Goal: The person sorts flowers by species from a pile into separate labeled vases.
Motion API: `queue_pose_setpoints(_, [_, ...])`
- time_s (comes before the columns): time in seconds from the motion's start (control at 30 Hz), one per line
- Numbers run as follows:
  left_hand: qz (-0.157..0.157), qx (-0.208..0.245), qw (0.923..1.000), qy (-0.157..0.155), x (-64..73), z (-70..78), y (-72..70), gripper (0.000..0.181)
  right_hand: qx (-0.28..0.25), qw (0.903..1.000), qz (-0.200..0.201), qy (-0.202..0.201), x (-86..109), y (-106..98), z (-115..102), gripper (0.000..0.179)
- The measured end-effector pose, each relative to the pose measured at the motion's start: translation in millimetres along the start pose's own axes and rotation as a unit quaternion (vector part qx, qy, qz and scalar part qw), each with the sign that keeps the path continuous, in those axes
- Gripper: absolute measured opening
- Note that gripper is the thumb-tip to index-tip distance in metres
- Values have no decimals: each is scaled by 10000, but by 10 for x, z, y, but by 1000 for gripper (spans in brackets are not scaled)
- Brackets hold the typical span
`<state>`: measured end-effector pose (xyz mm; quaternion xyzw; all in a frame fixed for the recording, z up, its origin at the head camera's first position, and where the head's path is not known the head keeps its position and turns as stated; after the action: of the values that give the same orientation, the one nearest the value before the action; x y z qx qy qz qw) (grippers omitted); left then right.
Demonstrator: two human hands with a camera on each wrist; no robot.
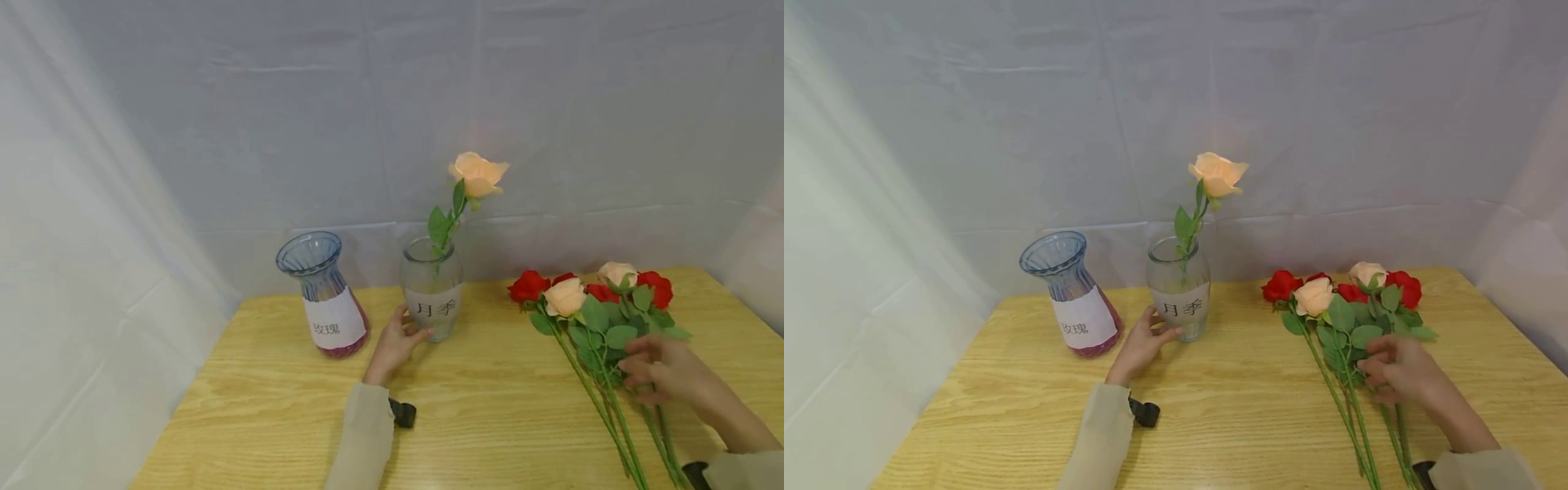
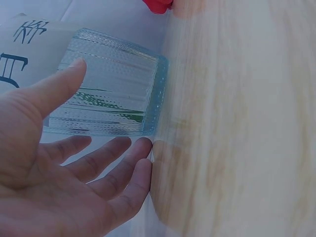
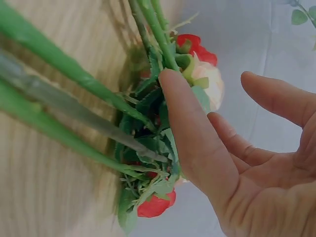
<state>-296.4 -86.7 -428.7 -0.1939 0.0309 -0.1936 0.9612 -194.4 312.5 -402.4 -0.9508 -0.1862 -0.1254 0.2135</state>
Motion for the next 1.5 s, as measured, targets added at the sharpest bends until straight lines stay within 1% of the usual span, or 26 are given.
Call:
queue_pose_setpoints(0.2, [-32,36,10000,3,4,-11,1,74,-306,9994,-180,29,-2,48,95,47])
queue_pose_setpoints(0.33, [-32,-10,10000,53,1,-7,-3,74,-548,9972,-503,118,-9,90,158,48])
queue_pose_setpoints(0.43, [-31,-6,10000,63,3,0,-6,73,-643,9956,-655,183,-11,125,195,46])
queue_pose_setpoints(0.63, [-37,-49,10000,8,11,6,-7,73,-538,9964,-599,269,-6,200,207,42])
queue_pose_setpoints(0.73, [-43,-20,10000,2,9,1,-5,74,-537,9958,-659,347,-10,231,213,45])
queue_pose_setpoints(0.83, [-48,-15,10000,13,9,3,-4,73,-556,9946,-714,516,-28,247,231,50])
queue_pose_setpoints(0.97, [-33,-65,10000,33,4,9,-8,73,-461,9942,-728,639,-46,261,229,53])
queue_pose_setpoints(1.23, [-35,-86,9999,66,6,8,-9,72,-143,9965,-697,436,-61,294,226,50])
queue_pose_setpoints(1.37, [-46,-56,10000,29,19,4,-7,72,-172,9968,-677,385,-49,295,228,50])
queue_pose_setpoints(1.5, [-52,-9,10000,-10,25,15,-9,72,-219,9967,-756,200,-14,271,207,51])
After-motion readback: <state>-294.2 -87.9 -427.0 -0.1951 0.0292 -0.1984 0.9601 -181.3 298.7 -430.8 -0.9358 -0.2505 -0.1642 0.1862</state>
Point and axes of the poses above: each hand's wrist, its own x-axis away from the middle knuckle, its own y-axis out of the palm, z = x × y, the point moved 3 cm from there along -x, towards the middle knuckle, and after that the axes turned 13 degrees about -z, right-handed, at the moved point
